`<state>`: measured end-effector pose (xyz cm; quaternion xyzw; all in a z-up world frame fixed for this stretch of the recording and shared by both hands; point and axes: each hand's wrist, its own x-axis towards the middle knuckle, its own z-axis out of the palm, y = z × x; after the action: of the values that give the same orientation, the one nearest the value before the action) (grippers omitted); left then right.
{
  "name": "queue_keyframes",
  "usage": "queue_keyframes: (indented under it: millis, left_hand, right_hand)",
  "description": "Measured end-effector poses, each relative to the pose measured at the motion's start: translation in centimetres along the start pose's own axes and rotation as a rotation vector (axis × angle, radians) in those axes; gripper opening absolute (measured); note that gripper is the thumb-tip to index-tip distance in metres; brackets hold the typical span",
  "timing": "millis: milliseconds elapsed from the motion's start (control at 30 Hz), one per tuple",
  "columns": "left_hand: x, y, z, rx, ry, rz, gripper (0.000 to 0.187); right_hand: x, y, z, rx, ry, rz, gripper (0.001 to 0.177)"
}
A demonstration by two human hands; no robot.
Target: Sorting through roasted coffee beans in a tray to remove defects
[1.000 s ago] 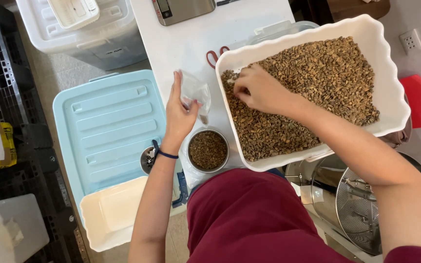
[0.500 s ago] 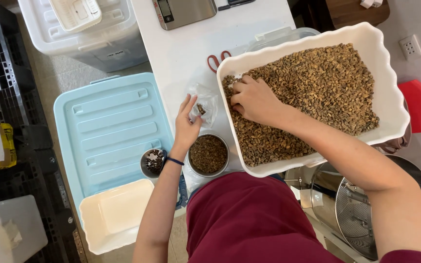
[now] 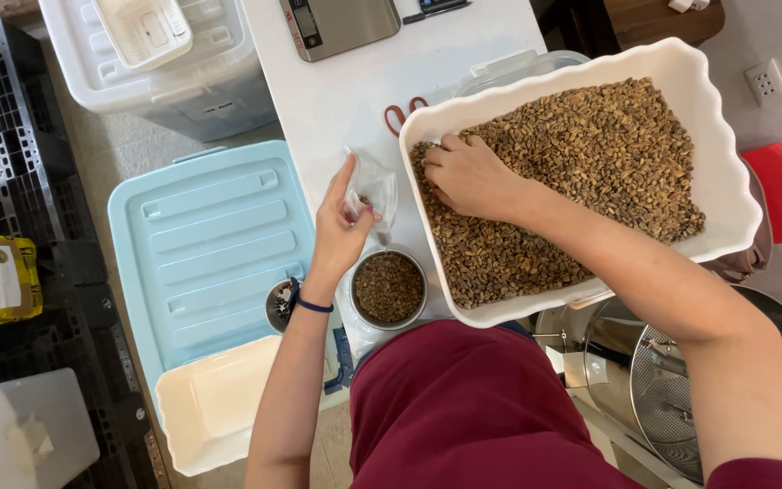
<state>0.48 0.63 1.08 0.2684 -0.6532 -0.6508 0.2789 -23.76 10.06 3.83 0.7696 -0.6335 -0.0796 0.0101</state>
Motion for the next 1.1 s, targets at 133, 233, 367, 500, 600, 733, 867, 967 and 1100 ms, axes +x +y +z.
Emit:
queue_keyframes:
  millis: [133, 233, 367, 500, 600, 733, 867, 967, 1100]
  left_hand:
    - [-0.2, 1.0, -0.1, 0.01, -0.011, 0.034, 0.079]
    - [-0.2, 1.3, -0.2, 0.009, -0.013, 0.054, 0.078]
    - [-0.2, 1.3, -0.1, -0.029, -0.018, 0.065, 0.08]
    - [-0.4, 1.4, -0.1, -0.053, -0.029, 0.055, 0.08]
    - [-0.2, 1.3, 0.1, -0.064, -0.038, 0.049, 0.081]
    - [0.0, 2.3, 0.3, -0.075, -0.052, 0.038, 0.081]
    - [0.0, 3.1, 0.2, -0.117, -0.072, 0.044, 0.08]
    - [-0.1, 4.1, -0.3, -0.139, -0.097, 0.043, 0.08]
    - [-0.3, 6.8, -0.7, -0.145, -0.156, 0.09, 0.082]
  right_hand:
    - [-0.2, 0.1, 0.1, -0.022, 0.049, -0.024, 0.02]
    - [-0.1, 0.4, 0.8, -0.008, 0.105, -0.054, 0.015]
    - [-0.1, 1.0, 0.6, 0.095, 0.065, -0.017, 0.016]
    - [-0.7, 2.0, -0.9, 0.335, 0.057, 0.027, 0.012]
    - [-1.4, 2.8, -3.4, 0.723, 0.119, 0.097, 0.008]
    - [-2.7, 2.6, -5.7, 1.257, 0.082, 0.326, 0.012]
    - [-3.0, 2.1, -6.2, 1.515, 0.098, 0.394, 0.014]
    - [-2.4, 0.8, -8.3, 1.518, 0.108, 0.37, 0.014]
    - [-0.1, -2.0, -9.6, 1.374, 0.236, 0.206, 0.015]
